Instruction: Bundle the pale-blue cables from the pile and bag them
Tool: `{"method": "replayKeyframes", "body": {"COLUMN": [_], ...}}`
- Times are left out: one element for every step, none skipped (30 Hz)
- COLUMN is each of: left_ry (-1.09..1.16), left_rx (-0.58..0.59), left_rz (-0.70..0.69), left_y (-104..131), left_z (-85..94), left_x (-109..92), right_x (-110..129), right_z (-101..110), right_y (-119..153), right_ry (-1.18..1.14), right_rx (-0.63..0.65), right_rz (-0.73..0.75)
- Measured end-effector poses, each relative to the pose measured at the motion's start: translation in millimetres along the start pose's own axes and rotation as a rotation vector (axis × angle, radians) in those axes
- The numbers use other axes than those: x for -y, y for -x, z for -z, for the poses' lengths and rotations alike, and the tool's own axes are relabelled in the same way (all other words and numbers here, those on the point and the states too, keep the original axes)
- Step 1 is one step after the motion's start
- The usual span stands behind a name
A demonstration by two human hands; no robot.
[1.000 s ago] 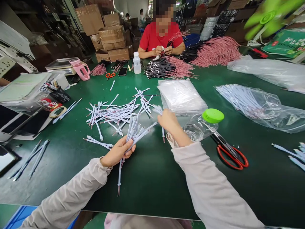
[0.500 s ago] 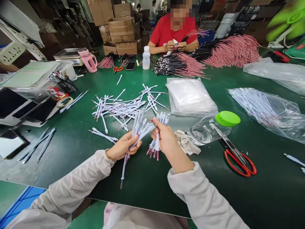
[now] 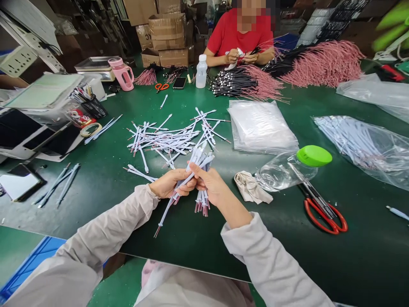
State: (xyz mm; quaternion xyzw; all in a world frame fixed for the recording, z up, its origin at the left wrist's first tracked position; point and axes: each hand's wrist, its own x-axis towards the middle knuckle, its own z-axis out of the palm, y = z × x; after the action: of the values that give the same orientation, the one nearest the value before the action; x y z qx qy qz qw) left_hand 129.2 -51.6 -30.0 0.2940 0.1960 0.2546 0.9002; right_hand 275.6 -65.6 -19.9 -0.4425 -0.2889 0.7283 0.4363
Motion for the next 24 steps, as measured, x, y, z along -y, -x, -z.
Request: {"method": "replayKeyframes", "body": {"left_ry": [-0.002,-0.009,-0.016,-0.023,-0.031,-0.037,-0.04,-0.047,-0.063,-0.084,-0.108,-0.128,-0.14,-0.14,-0.129,-0.109,-0.084,-0.062,-0.049,-0.051,-0.076,-0.127,-0.194,-0.249], "left_rx": [0.025,0.044,0.059,0.075,0.093,0.106,0.108,0.096,0.071,0.034,-0.016,-0.079,-0.15,-0.229,-0.306,-0.368,-0.413,-0.44,-0.452,-0.466,-0.485,-0.516,-0.55,-0.574], "left_rz": [0.046,0.078,0.102,0.123,0.146,0.17,0.197,0.224,0.248,0.261,0.255,0.223,0.167,0.09,0.001,-0.087,-0.166,-0.235,-0.295,-0.338,-0.364,-0.371,-0.366,-0.355], "left_y": [-1.6,-3.0,-4.1,-4.8,-4.9,-4.4,-3.1,-1.1,1.6,5.0,8.7,12.4,15.6,17.9,18.8,18.0,15.3,10.7,4.4,-2.9,-10.9,-18.5,-25.1,-30.0], "left_z": [-0.3,-0.9,-1.8,-2.7,-3.7,-4.4,-4.7,-4.5,-3.9,-2.9,-1.7,-0.7,0.0,0.1,-0.8,-2.8,-6.0,-10.3,-15.6,-21.4,-27.3,-32.8,-37.6,-41.3], "left_x": [-0.4,-0.7,-1.2,-1.7,-2.2,-2.7,-3.0,-3.1,-3.2,-3.3,-3.8,-5.0,-7.0,-10.1,-13.9,-18.1,-22.3,-26.0,-28.6,-30.0,-30.3,-29.7,-28.6,-27.3], "right_x": [-0.4,0.3,1.9,3.9,6.2,8.6,11.2,14.1,17.3,20.8,24.5,28.3,31.8,34.9,37.1,38.3,38.2,36.9,34.5,31.2,27.4,23.4,19.7,16.4], "right_z": [-1.6,-1.7,-0.5,1.6,4.4,7.6,10.9,14.1,17.1,19.7,21.8,23.3,24.1,24.2,23.4,21.6,18.9,15.4,11.2,6.8,2.5,-1.2,-4.0,-5.8], "right_y": [-0.6,-1.3,-2.1,-3.0,-4.1,-5.3,-6.6,-7.8,-8.7,-9.1,-8.8,-8.0,-6.5,-4.6,-2.4,-0.1,2.3,4.6,6.9,9.3,11.8,14.6,17.7,21.4], "right_ry": [0.015,0.023,0.022,0.017,0.008,-0.004,-0.02,-0.04,-0.063,-0.085,-0.106,-0.121,-0.129,-0.131,-0.128,-0.121,-0.111,-0.094,-0.071,-0.038,0.002,0.041,0.069,0.082], "right_rx": [0.016,0.03,0.047,0.065,0.067,0.045,0.008,-0.041,-0.088,-0.117,-0.123,-0.108,-0.086,-0.062,-0.04,-0.03,-0.031,-0.032,-0.019,0.011,0.058,0.114,0.163,0.196], "right_rz": [-0.026,-0.062,-0.096,-0.117,-0.106,-0.059,0.008,0.08,0.144,0.186,0.204,0.203,0.195,0.179,0.15,0.112,0.071,0.025,-0.025,-0.077,-0.128,-0.175,-0.21,-0.23]}}
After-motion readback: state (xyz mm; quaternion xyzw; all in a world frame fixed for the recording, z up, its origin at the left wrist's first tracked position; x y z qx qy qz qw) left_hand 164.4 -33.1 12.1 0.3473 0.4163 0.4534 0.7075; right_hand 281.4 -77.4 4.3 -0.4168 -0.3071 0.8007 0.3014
